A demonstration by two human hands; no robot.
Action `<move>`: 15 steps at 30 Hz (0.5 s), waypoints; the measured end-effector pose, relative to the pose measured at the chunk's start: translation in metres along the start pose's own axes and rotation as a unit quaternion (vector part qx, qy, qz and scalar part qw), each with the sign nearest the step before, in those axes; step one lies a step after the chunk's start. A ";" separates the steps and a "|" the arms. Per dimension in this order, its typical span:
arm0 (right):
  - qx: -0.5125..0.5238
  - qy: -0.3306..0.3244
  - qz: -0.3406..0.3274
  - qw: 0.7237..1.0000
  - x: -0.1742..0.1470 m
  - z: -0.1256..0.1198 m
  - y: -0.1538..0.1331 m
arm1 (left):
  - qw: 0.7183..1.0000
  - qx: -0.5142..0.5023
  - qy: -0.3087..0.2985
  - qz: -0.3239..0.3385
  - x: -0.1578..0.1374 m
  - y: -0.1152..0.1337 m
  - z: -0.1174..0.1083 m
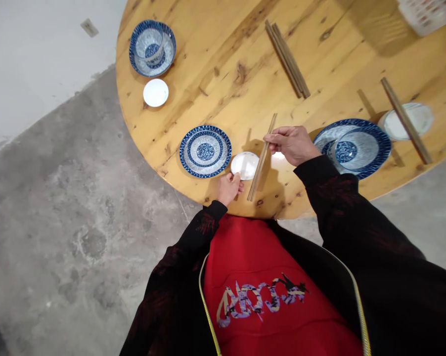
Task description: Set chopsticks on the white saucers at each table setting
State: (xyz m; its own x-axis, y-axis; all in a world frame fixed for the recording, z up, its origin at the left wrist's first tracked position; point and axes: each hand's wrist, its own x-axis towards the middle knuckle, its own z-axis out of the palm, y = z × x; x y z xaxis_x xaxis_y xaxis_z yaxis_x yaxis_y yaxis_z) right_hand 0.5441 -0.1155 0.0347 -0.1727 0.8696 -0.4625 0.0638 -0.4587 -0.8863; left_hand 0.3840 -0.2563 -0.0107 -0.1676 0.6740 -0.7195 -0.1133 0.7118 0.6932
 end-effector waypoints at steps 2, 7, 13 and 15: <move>-0.001 -0.005 0.001 1.000 0.000 0.003 0.000 | 1.000 -0.001 -0.002 -0.009 -0.004 0.000 -0.001; -0.007 -0.024 -0.003 1.000 0.002 0.010 0.000 | 1.000 0.008 -0.023 -0.002 -0.011 0.004 -0.006; -0.010 -0.004 -0.014 1.000 0.006 0.015 0.001 | 0.999 0.007 -0.038 0.002 -0.020 0.007 -0.016; -0.009 0.000 -0.016 1.000 0.006 0.018 0.002 | 0.997 0.019 -0.073 0.021 -0.026 0.006 -0.021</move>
State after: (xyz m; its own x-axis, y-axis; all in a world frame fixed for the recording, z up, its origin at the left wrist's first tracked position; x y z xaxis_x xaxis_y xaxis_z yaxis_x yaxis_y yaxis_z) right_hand 0.5251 -0.1149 0.0302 -0.1756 0.8836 -0.4342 0.0760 -0.4275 -0.9008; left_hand 0.3668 -0.2739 0.0130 -0.0271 0.7224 -0.6910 -0.0713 0.6881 0.7221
